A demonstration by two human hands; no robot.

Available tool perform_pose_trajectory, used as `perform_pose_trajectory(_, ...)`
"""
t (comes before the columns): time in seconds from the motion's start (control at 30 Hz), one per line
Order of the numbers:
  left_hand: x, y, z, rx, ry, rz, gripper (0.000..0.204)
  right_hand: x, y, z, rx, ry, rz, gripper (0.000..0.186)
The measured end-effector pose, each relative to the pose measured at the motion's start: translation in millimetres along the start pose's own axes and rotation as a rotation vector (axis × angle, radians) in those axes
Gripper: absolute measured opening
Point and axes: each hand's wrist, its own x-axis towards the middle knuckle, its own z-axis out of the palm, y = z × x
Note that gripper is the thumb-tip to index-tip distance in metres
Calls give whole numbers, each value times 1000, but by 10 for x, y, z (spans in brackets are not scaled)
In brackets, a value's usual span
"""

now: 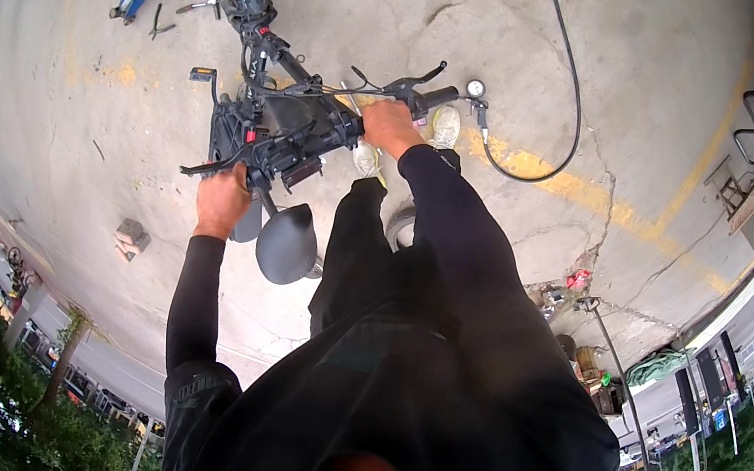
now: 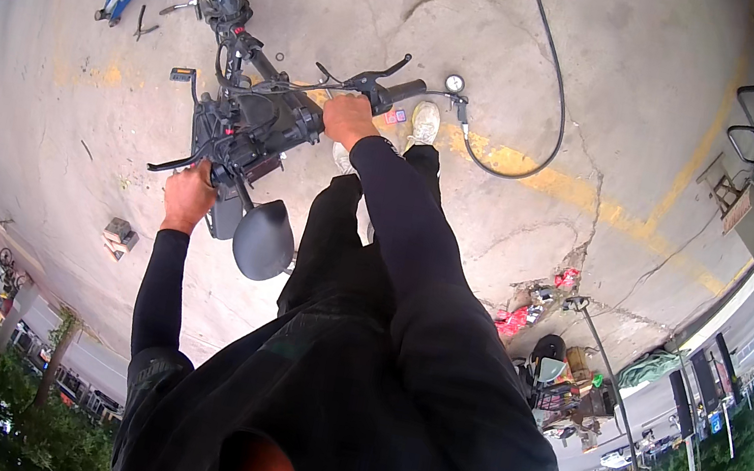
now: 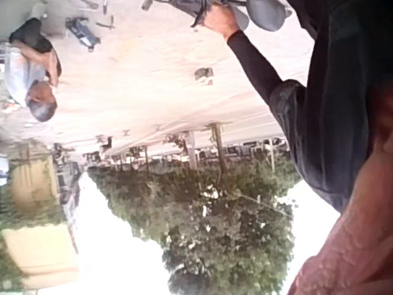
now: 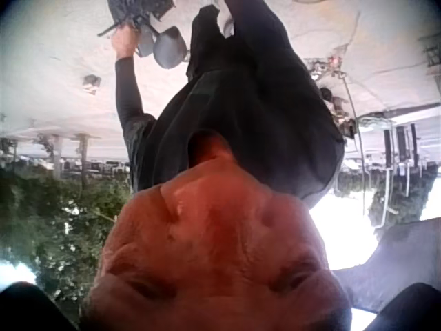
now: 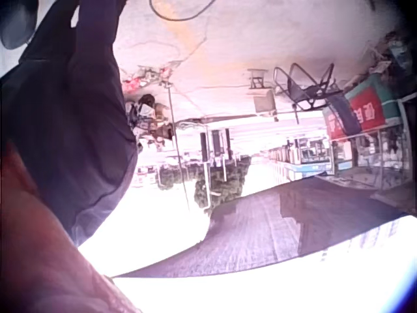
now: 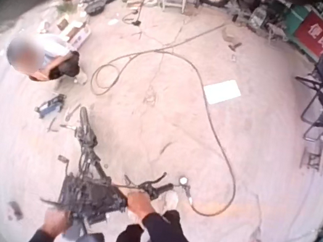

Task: The person uses a socket wrench to loosen and remove bolts from the rear wheel of an electric bike. They then reposition the bike upright and continue to remove bolts from the front wheel area.

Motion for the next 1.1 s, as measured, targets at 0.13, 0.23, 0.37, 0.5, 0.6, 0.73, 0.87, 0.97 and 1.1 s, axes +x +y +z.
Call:
perform_pose_trajectory(0.13, 174, 710, 289, -119, -2, 5, 13, 80, 602, 353, -18, 27, 19, 19)
perform_pose_trajectory(0.23, 222, 1082, 412, -213, -26, -51, 13, 217, 964, 518, -51, 8, 4, 19)
perform_pose_trajectory(0.37, 386, 1423, 464, -169, -17, 17, 16, 196, 1215, 541, -81, -33, 28, 31)
perform_pose_trajectory(0.5, 496, 1529, 618, -181, -3, -9, 8, 208, 1358, 685, -39, 102, 64, 30)
perform_pose_trajectory(0.6, 614, 1727, 621, -256, -64, -67, 6, -102, 1342, 872, 131, 335, 165, 43)
perform_pose_trajectory(0.73, 896, 2062, 857, -158, -141, -73, 8, -898, 1503, 1177, 317, 234, 301, 54)
perform_pose_trajectory(0.87, 1083, 2176, 838, -98, -81, -55, 10, -1701, 1923, 1832, 477, 122, 391, 49)
perform_pose_trajectory(0.97, 1128, 2241, 921, -169, -137, -77, 12, -2277, 1993, 2000, 543, 39, 550, 43)
perform_pose_trajectory(1.1, 1261, 2292, 908, -179, -235, -111, 19, -2807, 2100, 2358, 655, 53, 640, 41)
